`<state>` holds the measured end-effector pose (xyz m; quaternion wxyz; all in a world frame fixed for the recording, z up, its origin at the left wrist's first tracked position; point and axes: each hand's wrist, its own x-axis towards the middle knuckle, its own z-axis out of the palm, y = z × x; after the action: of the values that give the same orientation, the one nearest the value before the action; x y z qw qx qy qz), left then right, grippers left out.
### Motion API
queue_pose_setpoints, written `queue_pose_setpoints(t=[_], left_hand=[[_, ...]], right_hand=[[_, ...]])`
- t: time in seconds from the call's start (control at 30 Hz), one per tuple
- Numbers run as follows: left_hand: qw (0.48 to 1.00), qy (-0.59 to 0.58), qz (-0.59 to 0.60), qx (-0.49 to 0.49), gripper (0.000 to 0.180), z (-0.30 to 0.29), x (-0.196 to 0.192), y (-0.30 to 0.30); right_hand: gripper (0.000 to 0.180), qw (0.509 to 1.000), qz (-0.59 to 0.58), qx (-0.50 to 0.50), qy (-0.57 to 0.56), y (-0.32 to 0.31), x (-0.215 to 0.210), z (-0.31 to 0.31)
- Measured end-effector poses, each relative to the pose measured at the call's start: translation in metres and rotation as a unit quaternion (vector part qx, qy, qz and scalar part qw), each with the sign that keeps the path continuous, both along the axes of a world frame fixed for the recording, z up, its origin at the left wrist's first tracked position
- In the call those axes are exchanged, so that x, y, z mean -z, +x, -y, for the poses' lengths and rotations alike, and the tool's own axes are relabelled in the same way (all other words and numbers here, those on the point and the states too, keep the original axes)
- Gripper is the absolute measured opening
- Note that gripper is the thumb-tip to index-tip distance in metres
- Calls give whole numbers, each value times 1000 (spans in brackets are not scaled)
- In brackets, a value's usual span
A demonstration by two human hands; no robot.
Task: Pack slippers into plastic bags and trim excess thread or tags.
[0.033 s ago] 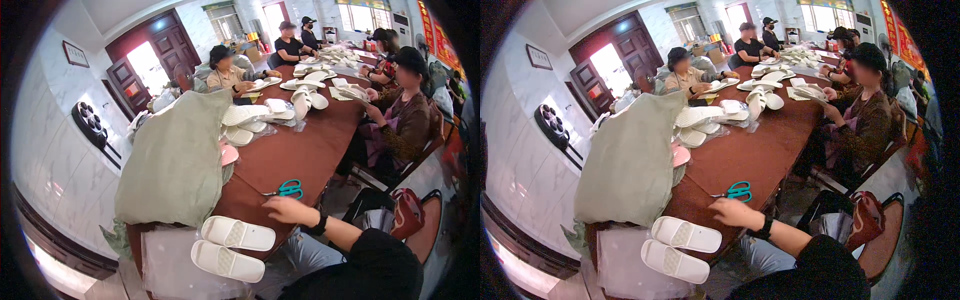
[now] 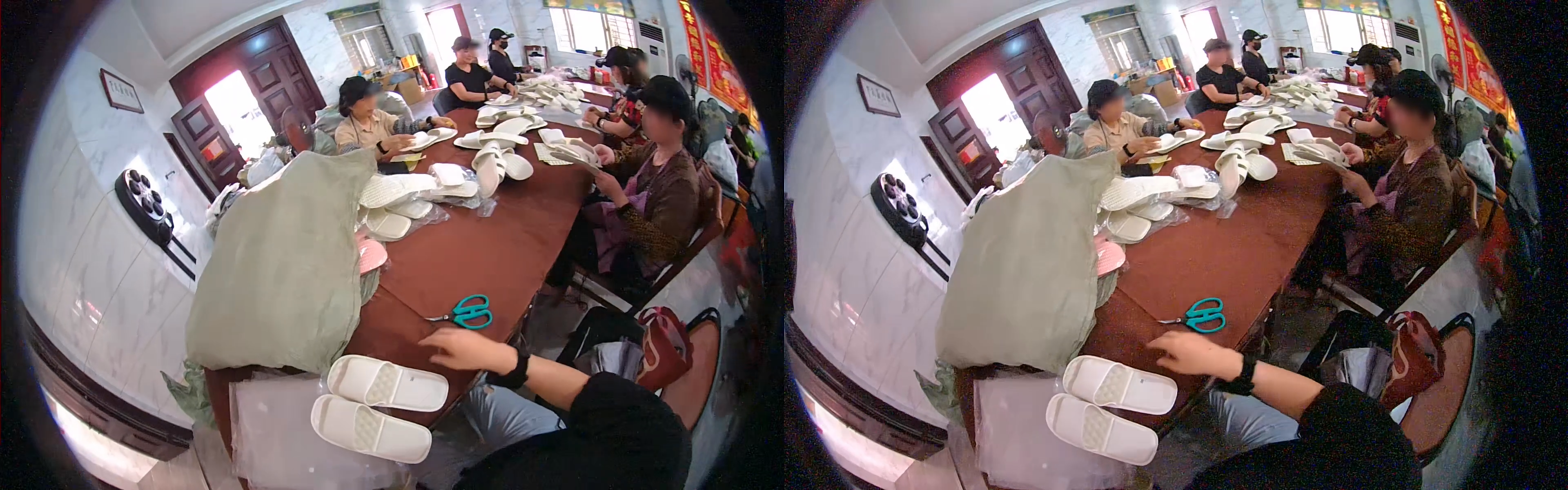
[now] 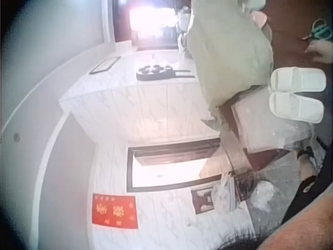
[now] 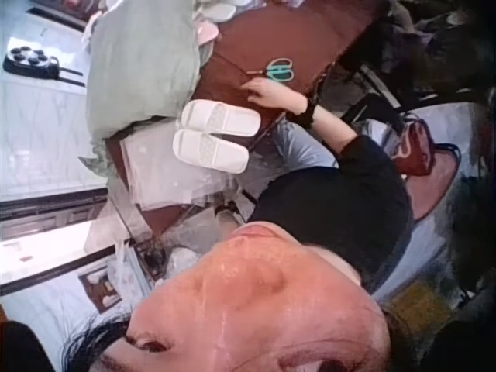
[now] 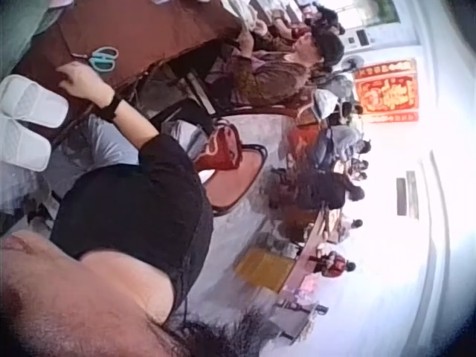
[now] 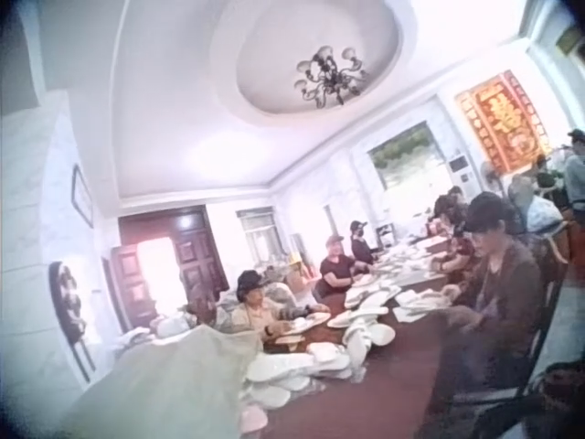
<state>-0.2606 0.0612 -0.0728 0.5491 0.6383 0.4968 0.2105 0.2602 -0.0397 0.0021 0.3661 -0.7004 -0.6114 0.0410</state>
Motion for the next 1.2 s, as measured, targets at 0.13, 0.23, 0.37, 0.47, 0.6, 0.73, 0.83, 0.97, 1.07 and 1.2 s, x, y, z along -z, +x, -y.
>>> queue_pose_setpoints(t=[0.13,0.23,0.37,0.47,0.6,0.73,0.83,0.97,1.07,1.2], left_hand=[[998,-6,20,52,28,4,-32,20],[994,-14,33,99,29,10,-62,36],[977,-37,51,205,30,6,-98,85],[988,7,41,149,32,7,-129,74],[951,271,-66,137,34,-44,-150,124],[945,232,-115,201,44,-98,-123,181],[928,243,-174,223,49,-139,-91,206],[936,234,-122,233,47,-158,-79,222],[941,231,-143,203,46,-181,-57,217],[903,340,-180,191,45,-194,-51,223]], right_hand=[[55,953,-241,-177,-51,-30,-10,-38],[58,869,-399,-253,-145,-46,-2,-74],[54,761,-599,-228,-98,-56,51,-122],[38,611,-747,-255,-63,-75,23,-125],[29,692,-689,-212,11,-68,8,-89],[21,551,-815,-153,91,-52,-18,-49],[27,481,-844,-209,112,-40,-35,-12],[43,363,-878,-274,152,-25,-19,25],[43,299,-945,-28,127,-37,-21,40],[42,885,-388,-117,230,-55,227,3]])
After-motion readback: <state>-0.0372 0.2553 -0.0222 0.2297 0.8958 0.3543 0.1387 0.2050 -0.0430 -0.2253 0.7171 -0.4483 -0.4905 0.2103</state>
